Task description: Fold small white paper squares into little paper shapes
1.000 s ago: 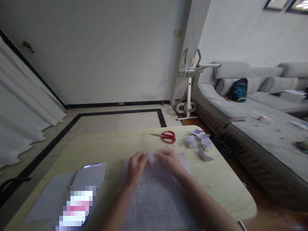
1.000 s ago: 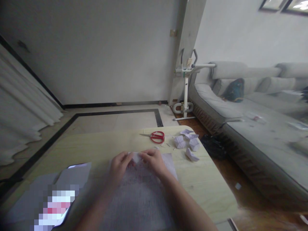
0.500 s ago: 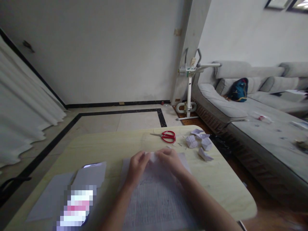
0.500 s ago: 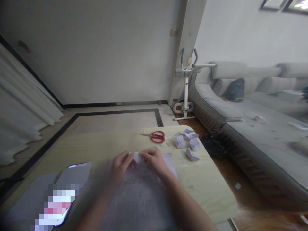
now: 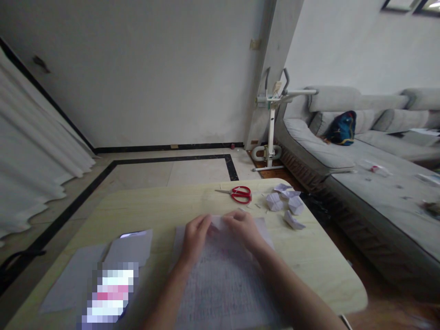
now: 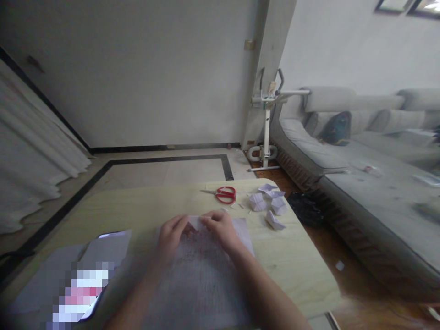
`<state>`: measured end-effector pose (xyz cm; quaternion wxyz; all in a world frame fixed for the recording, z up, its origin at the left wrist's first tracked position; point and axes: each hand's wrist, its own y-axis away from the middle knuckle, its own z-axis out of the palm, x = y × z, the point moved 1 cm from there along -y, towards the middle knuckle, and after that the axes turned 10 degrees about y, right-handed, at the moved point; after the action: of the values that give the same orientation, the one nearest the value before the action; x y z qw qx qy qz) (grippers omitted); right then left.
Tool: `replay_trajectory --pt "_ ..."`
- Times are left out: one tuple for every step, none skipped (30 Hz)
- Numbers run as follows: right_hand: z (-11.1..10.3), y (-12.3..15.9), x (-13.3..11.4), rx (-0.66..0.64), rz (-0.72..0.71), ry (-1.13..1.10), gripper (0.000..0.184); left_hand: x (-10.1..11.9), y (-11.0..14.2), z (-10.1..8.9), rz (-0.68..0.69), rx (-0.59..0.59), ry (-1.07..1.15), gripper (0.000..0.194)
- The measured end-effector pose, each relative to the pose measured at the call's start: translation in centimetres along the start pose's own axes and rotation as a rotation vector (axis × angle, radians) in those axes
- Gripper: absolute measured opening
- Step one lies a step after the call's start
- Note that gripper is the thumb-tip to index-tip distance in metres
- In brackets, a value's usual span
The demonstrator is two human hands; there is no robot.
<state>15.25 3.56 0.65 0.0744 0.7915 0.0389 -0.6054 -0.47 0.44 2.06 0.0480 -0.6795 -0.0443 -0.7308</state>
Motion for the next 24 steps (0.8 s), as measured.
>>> replay_trajectory --pt "0.0 0.0 0.0 0.010 0.007 -0.025 0.021 -0.1 0.0 0.1 0.004 -0.004 0.005 0.035" --pt "-0.1 0.0 0.0 0.018 0.008 -0.054 0.022 -0.2 0.1 0.2 0.008 -0.015 0.013 0.035" --pt "-0.1 0.0 -0.1 0.024 0.006 -0.083 0.022 -0.4 0.1 0.3 0.013 -0.032 0.020 0.033" --pt "-0.1 0.1 -0.1 0.025 -0.001 -0.106 0.023 -0.6 0.2 0.4 0.017 -0.052 0.025 0.031" --pt "-0.2 0.1 -0.1 0.026 -0.011 -0.117 0.024 -0.7 0.3 0.6 0.019 -0.070 0.028 0.029" --pt "-0.2 0.1 -0.1 0.027 -0.020 -0.120 0.024 -0.9 0.3 0.7 0.019 -0.080 0.028 0.028" --pt "-0.2 0.1 -0.2 0.027 -0.021 -0.115 0.025 -1.0 0.4 0.8 0.015 -0.081 0.023 0.027" --pt "-0.2 0.1 -0.2 0.021 -0.018 -0.102 0.024 -1.0 0.4 0.8 0.013 -0.073 0.016 0.027" --pt "-0.2 0.1 -0.3 0.008 -0.015 -0.078 0.024 -1.1 0.4 0.8 0.013 -0.057 0.007 0.027" --pt "-0.2 0.1 -0.3 -0.008 -0.022 -0.043 0.024 -1.1 0.3 0.7 0.013 -0.037 -0.001 0.027" --pt "-0.2 0.1 -0.5 -0.023 -0.041 -0.002 0.025 -1.1 0.3 0.7 0.016 -0.020 -0.011 0.027" --pt "-0.2 0.1 -0.6 -0.036 -0.075 0.041 0.024 -1.1 0.2 0.6 0.023 -0.010 -0.024 0.027" --pt "-0.2 0.1 -0.8 -0.041 -0.118 0.082 0.023 -1.1 0.2 0.5 0.033 -0.010 -0.040 0.026" --pt "-0.3 0.2 -1.0 -0.036 -0.163 0.116 0.021 -1.1 0.2 0.4 0.045 -0.019 -0.059 0.025" --pt "-0.3 0.2 -1.2 -0.025 -0.201 0.141 0.020 -1.2 0.2 0.4 0.059 -0.033 -0.081 0.025" --pt "-0.3 0.2 -1.2 -0.015 -0.226 0.162 0.018 -1.2 0.2 0.3 0.072 -0.048 -0.103 0.025" --pt "-0.3 0.1 -1.3 -0.012 -0.238 0.180 0.017 -1.3 0.2 0.3 0.079 -0.061 -0.122 0.025" --pt "-0.2 0.1 -1.2 -0.011 -0.238 0.196 0.015 -1.4 0.2 0.3 0.083 -0.069 -0.134 0.026" --pt "-0.1 0.1 -1.1 -0.014 -0.232 0.207 0.015 -1.5 0.2 0.3 0.083 -0.070 -0.136 0.026" --pt "-0.1 0.1 -0.9 -0.022 -0.224 0.211 0.016 -1.5 0.2 0.3 0.079 -0.067 -0.127 0.027" --pt "0.1 0.0 -0.8 -0.026 -0.214 0.206 0.016 -1.5 0.2 0.3 0.071 -0.060 -0.107 0.027" --pt "0.2 0.0 -0.6 -0.026 -0.205 0.195 0.016 -1.5 0.1 0.4 0.062 -0.049 -0.080 0.027" --pt "0.3 0.0 -0.4 -0.021 -0.195 0.177 0.016 -1.5 0.1 0.4 0.051 -0.040 -0.052 0.026" --pt "0.4 0.0 -0.3 -0.013 -0.183 0.155 0.016 -1.4 0.0 0.4 0.040 -0.032 -0.030 0.026"
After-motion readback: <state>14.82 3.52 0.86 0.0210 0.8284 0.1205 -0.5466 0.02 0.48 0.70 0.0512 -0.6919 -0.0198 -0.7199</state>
